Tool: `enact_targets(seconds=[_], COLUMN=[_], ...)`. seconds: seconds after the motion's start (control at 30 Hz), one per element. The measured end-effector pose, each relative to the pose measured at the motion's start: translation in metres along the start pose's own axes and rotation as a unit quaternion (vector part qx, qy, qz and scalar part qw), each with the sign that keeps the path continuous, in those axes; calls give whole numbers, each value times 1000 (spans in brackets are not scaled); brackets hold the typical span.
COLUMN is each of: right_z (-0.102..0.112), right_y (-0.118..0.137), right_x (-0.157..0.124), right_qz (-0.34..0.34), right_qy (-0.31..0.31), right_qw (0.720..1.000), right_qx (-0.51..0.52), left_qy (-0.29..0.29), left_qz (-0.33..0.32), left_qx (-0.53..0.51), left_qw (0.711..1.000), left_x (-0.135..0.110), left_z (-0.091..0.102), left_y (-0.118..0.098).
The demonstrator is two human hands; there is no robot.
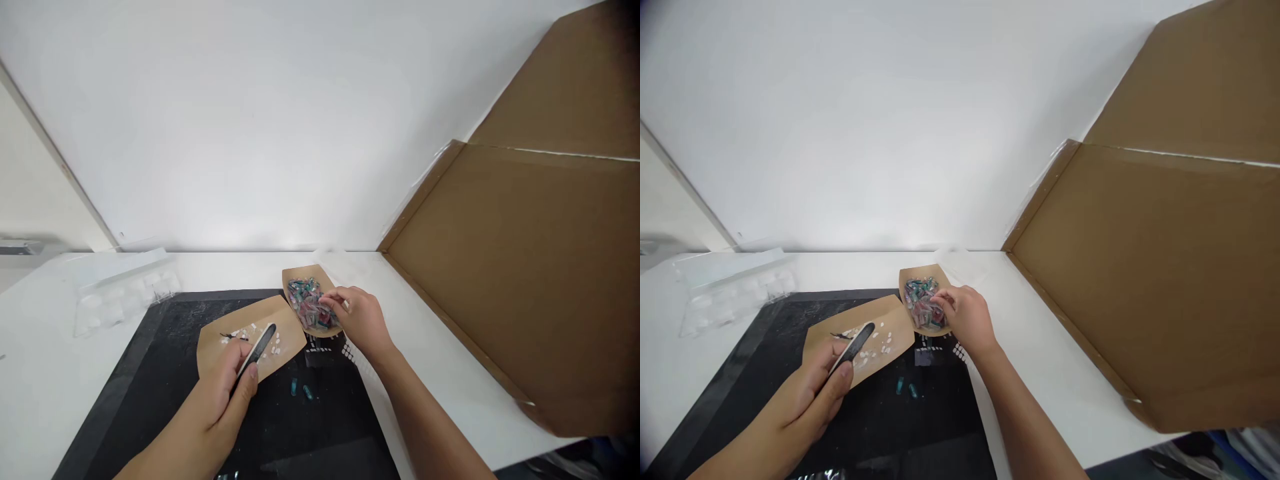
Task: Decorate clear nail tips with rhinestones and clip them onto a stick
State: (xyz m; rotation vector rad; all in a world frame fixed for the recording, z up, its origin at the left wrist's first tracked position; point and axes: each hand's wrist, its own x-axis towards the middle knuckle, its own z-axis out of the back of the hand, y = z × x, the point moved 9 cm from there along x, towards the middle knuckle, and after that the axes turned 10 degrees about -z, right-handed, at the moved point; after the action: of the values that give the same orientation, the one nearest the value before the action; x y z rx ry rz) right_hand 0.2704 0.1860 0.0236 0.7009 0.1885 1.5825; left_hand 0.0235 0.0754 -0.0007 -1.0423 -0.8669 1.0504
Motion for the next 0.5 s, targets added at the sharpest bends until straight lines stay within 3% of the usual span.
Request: enact_targets(seconds=[0.1, 0.23, 0.5], right_z=[-3, -2, -9], right_y=[-1, 3, 4], right_x=[2, 2, 6], right_qz=[0, 40, 44], right_qy=[6, -24, -28], right_qw=[1000, 999, 999], right_qx=[0, 22, 13], left_qy=[-28, -58, -65], left_qz=[-75, -159, -175], left_qx=[108, 253, 285], left_qw=[991, 953, 940], left_x=[8, 14, 17], left_z=[21, 41, 43], left_y=[-14, -26, -23])
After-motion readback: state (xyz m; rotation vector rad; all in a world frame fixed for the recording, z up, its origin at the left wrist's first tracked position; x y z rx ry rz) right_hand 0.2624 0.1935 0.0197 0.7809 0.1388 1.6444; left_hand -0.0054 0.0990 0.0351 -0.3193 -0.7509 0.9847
